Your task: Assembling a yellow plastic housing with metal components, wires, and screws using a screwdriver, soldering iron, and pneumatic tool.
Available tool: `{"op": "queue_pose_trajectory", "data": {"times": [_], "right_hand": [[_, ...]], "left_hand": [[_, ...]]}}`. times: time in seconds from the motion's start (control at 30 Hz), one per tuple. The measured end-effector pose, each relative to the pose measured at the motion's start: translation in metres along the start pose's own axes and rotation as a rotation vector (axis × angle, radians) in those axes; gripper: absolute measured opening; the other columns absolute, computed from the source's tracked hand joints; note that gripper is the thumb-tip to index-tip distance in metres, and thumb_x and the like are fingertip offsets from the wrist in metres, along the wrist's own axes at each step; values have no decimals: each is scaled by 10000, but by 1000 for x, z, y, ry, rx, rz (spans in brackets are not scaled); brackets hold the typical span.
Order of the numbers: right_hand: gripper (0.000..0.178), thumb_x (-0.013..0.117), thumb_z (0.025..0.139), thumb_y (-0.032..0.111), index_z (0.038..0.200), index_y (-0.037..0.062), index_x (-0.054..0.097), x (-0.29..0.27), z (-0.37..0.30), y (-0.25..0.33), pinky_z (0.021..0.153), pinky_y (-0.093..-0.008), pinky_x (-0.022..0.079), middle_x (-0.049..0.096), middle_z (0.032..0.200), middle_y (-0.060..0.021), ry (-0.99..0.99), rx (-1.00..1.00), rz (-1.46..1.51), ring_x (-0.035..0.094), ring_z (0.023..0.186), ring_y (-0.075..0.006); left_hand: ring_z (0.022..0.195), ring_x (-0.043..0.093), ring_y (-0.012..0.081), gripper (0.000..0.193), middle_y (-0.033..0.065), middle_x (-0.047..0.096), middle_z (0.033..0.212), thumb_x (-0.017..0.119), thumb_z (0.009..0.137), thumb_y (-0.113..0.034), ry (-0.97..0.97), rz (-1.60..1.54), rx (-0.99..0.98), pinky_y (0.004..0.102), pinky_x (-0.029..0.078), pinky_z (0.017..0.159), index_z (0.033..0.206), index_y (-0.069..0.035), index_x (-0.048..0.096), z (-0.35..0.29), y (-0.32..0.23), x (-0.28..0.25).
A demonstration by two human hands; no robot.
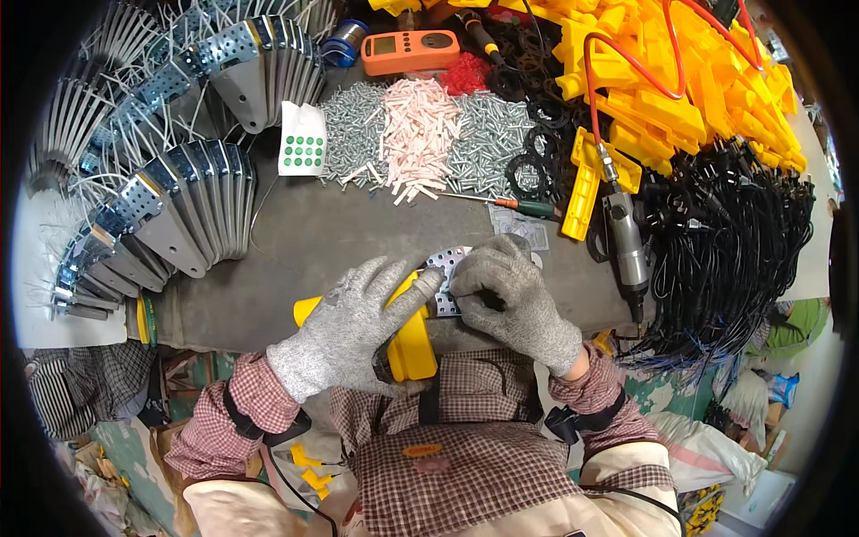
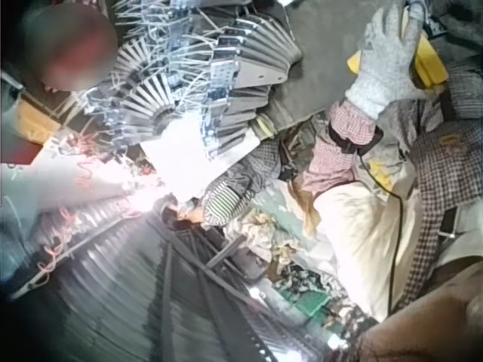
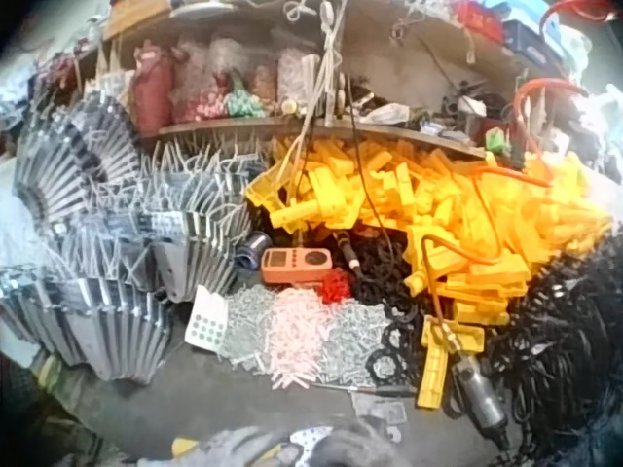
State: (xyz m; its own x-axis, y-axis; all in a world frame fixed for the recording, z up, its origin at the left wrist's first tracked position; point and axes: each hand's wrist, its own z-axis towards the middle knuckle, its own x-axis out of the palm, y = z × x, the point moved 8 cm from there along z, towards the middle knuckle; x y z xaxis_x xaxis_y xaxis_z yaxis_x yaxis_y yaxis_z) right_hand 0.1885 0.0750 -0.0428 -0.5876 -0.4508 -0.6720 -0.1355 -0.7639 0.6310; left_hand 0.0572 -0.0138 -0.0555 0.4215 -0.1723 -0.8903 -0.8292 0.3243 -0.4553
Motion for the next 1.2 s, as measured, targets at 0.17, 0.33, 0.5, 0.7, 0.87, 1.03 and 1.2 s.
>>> {"op": "queue_pose_trajectory", "data": {"times": [0.17, 0.33, 0.5, 0.7, 0.87, 1.03, 1.2], "right_hand": [[343, 785, 663, 92, 991, 125, 690, 4, -5, 4, 1052, -496, 438, 662, 997, -10, -29, -112, 112, 587, 1109, -269], [322, 793, 690, 63, 987, 121, 683, 13, -8, 11, 1118, -536, 394, 665, 1057, -18, -14, -54, 10, 601, 1138, -280], [331, 708, 777, -65, 1052, 104, 634, 22, -33, 15, 1160, -561, 351, 655, 1195, -131, -222, 247, 77, 588, 1235, -342], [319, 701, 799, -34, 1092, 59, 616, -3, -33, 2, 1087, -482, 427, 601, 1190, -190, -59, 224, 94, 584, 1153, -360], [637, 728, 806, 120, 1421, 134, 564, -141, -87, -60, 915, -463, 467, 556, 1166, -184, -332, 572, -813, 548, 1035, -375], [852, 726, 735, 69, 1528, 88, 415, -156, -85, -73, 921, -431, 506, 612, 1224, -184, -277, 583, -519, 624, 1046, -340], [762, 694, 870, 209, 1537, 84, 346, -129, -68, -71, 1045, -465, 480, 556, 1383, -150, -780, 478, 735, 591, 1209, -278]], "left_hand": [[1333, 424, 486, 1205, 253, 341, 1546, 883, 571, -537, -38, -92, 15, 580, 354, 1116, 1554, -89, 350, -3, -3, -4], [1358, 381, 511, 1201, 273, 308, 1552, 839, 634, -615, -24, -129, 30, 593, 327, 1138, 1581, -110, 300, -3, 0, -2], [1340, 415, 505, 1176, 273, 344, 1539, 895, 533, -538, -76, -106, -9, 586, 354, 1115, 1529, -134, 417, 3, -4, 0], [1306, 424, 531, 963, 289, 358, 1501, 873, 600, -571, -66, -50, -26, 619, 378, 1073, 1454, -287, 532, -3, -7, -1], [1335, 408, 515, 1002, 269, 365, 1505, 909, 560, -501, -38, -37, -54, 605, 363, 1093, 1456, -268, 526, 2, -13, -4], [1353, 381, 516, 963, 263, 330, 1531, 881, 615, -543, -5, -41, -62, 602, 353, 1108, 1465, -273, 520, 1, -11, 1], [1354, 384, 521, 979, 274, 321, 1537, 877, 630, -553, -14, -30, -50, 606, 354, 1107, 1490, -286, 492, 1, -7, 3]]}}
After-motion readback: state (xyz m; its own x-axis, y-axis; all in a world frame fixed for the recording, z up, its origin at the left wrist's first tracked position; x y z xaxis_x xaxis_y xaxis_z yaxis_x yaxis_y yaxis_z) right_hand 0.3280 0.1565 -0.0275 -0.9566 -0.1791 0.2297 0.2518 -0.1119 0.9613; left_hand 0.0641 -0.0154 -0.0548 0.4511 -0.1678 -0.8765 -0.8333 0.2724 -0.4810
